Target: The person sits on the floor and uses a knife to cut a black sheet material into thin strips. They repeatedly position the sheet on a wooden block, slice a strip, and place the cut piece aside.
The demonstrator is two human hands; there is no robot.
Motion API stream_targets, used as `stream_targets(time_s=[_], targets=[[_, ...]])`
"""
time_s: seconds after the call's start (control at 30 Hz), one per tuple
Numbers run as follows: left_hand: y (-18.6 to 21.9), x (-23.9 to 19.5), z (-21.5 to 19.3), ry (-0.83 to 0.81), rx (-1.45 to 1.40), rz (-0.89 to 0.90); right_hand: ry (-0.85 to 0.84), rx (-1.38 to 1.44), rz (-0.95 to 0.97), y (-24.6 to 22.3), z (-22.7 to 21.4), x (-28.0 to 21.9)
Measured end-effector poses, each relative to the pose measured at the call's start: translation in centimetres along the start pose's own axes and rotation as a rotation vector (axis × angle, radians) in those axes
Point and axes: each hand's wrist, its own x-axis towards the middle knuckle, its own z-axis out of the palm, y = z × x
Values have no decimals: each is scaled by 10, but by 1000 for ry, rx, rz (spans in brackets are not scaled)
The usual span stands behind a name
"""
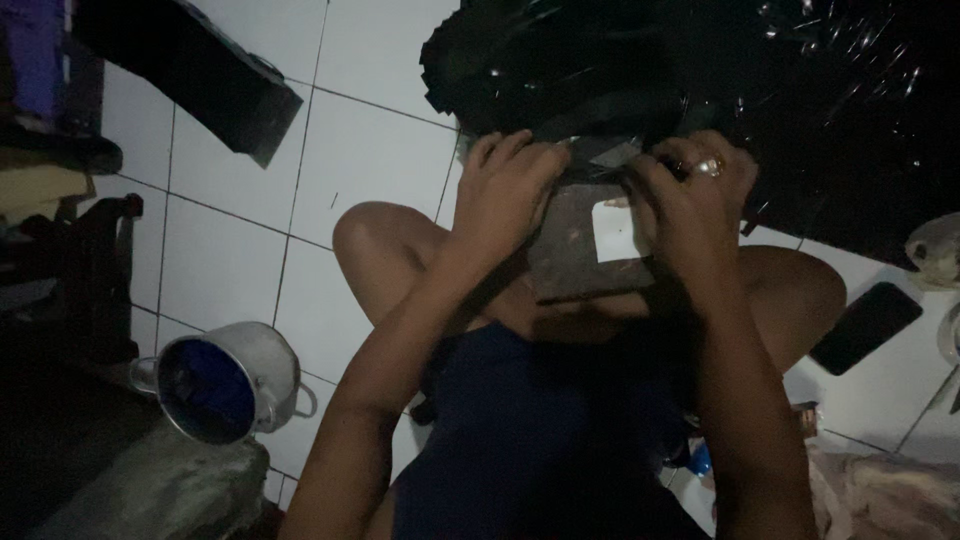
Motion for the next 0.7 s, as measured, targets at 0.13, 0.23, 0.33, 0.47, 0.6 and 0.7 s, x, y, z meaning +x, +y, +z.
stream_targets(time_s=[0.13,0.23,0.33,0.47,0.6,0.7], targets=[[-3,-11,0,-48,52,-63,29,-64,-4,1,2,-18],[-6,-17,1,-32,129,-80,7,-56,13,2,4,-28],[-11,-29,0,32,128,-67,-22,-65,18,0,10,-40],[-17,-42,-2,23,99,-24,-20,-59,20,0,15,-51],[-19,-45,-3,-30,133,40,-80,-50,12,-3,13,-60],[-21,-44,-4,-95,82,34,-99,-30,25,-8,11,-62]])
